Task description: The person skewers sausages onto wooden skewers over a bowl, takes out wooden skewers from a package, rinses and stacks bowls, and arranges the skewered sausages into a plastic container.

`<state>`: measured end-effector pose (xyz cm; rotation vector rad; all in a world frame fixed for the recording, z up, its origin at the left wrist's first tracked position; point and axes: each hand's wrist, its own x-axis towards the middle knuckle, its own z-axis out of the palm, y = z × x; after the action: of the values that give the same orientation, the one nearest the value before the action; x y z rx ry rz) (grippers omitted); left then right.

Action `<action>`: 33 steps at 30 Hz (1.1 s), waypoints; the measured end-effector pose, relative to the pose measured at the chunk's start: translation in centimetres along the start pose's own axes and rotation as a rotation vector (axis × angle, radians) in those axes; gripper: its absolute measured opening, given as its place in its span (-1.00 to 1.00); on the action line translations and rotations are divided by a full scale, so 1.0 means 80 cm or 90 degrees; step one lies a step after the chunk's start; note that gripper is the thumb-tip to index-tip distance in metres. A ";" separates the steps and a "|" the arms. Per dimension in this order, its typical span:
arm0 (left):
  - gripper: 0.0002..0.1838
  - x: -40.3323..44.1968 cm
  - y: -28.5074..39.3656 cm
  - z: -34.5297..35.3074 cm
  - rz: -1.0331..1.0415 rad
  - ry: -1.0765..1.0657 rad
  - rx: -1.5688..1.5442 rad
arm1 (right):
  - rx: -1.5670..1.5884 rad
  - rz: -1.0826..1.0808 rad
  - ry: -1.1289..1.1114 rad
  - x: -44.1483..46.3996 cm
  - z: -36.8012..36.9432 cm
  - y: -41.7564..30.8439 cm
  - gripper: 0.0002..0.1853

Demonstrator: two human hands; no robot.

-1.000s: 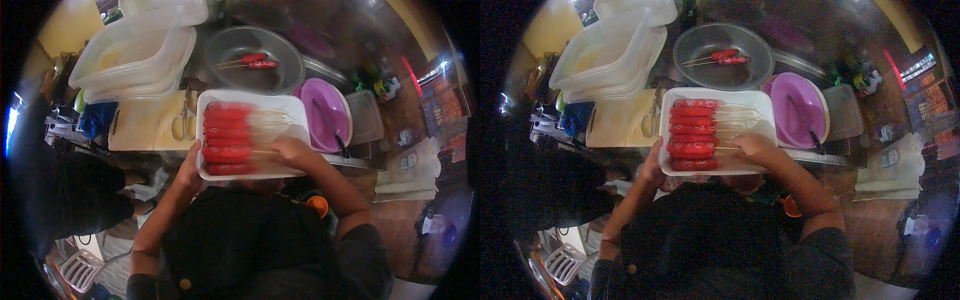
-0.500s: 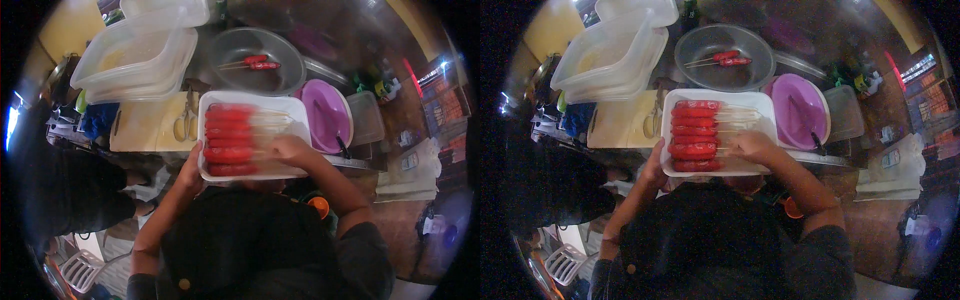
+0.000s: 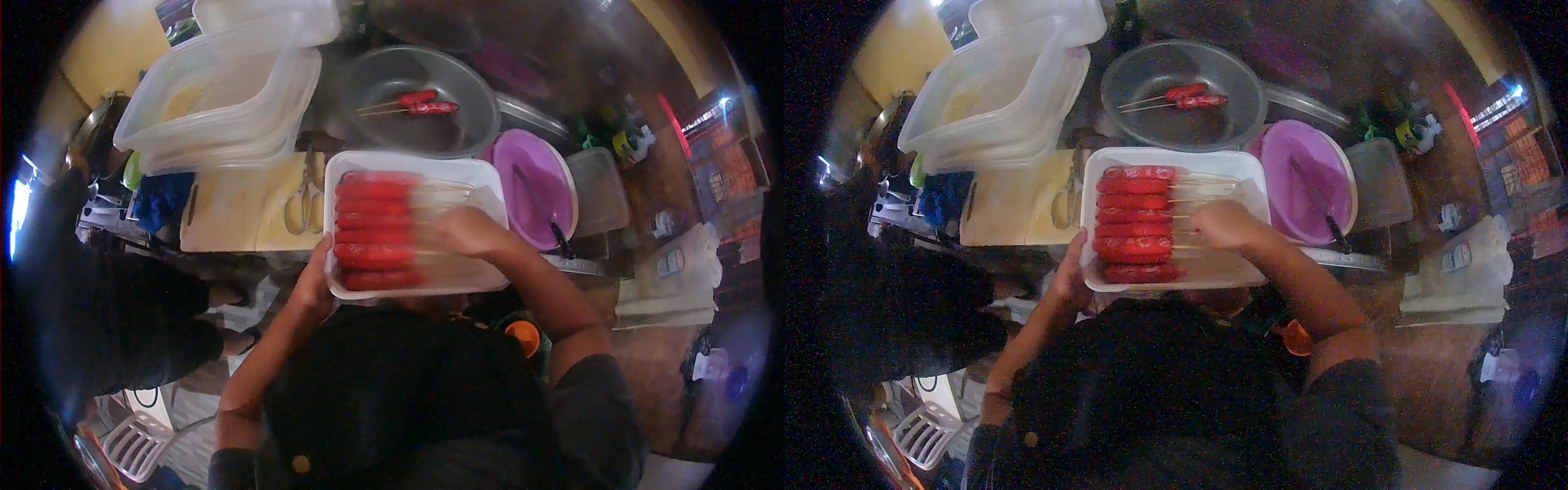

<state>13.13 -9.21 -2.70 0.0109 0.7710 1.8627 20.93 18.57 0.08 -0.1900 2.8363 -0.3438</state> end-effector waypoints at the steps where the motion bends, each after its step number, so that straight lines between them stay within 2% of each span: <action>1: -0.33 -0.001 0.002 0.000 0.000 -0.001 0.000 | 0.030 0.036 -0.033 0.002 0.003 -0.003 -0.85; 5: -0.27 -0.001 0.000 0.000 0.017 -0.008 0.011 | 0.010 0.019 0.054 -0.011 -0.017 -0.028 -0.80; 7: -0.27 -0.001 -0.001 -0.002 0.015 0.001 0.020 | 0.084 -0.044 0.102 -0.016 -0.027 -0.047 -0.77; 9: -0.37 0.001 0.002 -0.002 0.014 -0.018 -0.009 | 0.079 -0.075 0.086 -0.006 -0.008 -0.052 -0.78; 14: -0.38 -0.005 0.005 0.011 0.011 -0.019 -0.039 | 0.054 -0.141 0.117 0.001 -0.021 -0.049 -0.81; 16: -0.38 -0.007 0.006 0.010 0.015 -0.033 -0.039 | 0.204 -0.104 0.036 0.001 -0.061 -0.039 -0.79; 18: -0.38 -0.004 0.004 0.005 -0.007 -0.032 -0.049 | 0.287 -0.090 0.276 0.026 -0.065 0.002 -0.87; 22: -0.36 -0.003 0.002 0.005 0.015 -0.020 -0.049 | 0.528 0.188 0.223 0.101 -0.122 0.060 -0.79; 23: -0.35 -0.008 0.008 0.013 0.008 0.001 0.005 | 0.529 0.182 0.222 0.123 -0.123 0.067 -0.79; 25: -0.35 -0.011 0.010 0.019 0.008 0.026 0.058 | 0.816 0.289 0.155 0.173 -0.111 0.076 -0.77; 26: -0.35 -0.011 0.009 0.019 0.006 -0.008 0.034 | 0.815 0.281 0.152 0.206 -0.099 0.077 -0.77; 28: -0.34 -0.013 0.010 0.025 0.017 -0.036 0.015 | 1.111 0.385 0.271 0.276 -0.072 0.076 -0.78; 31: -0.36 -0.013 0.007 0.036 0.096 0.056 0.082 | 1.181 0.315 0.329 0.327 -0.050 0.087 -0.81; 33: -0.37 -0.014 0.006 0.038 0.112 -0.056 0.026 | 1.154 0.313 0.297 0.341 -0.049 0.095 -0.83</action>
<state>14.29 -8.74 0.38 0.1909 0.7673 1.9978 -6.91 22.29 -5.15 0.9628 1.6320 -2.6059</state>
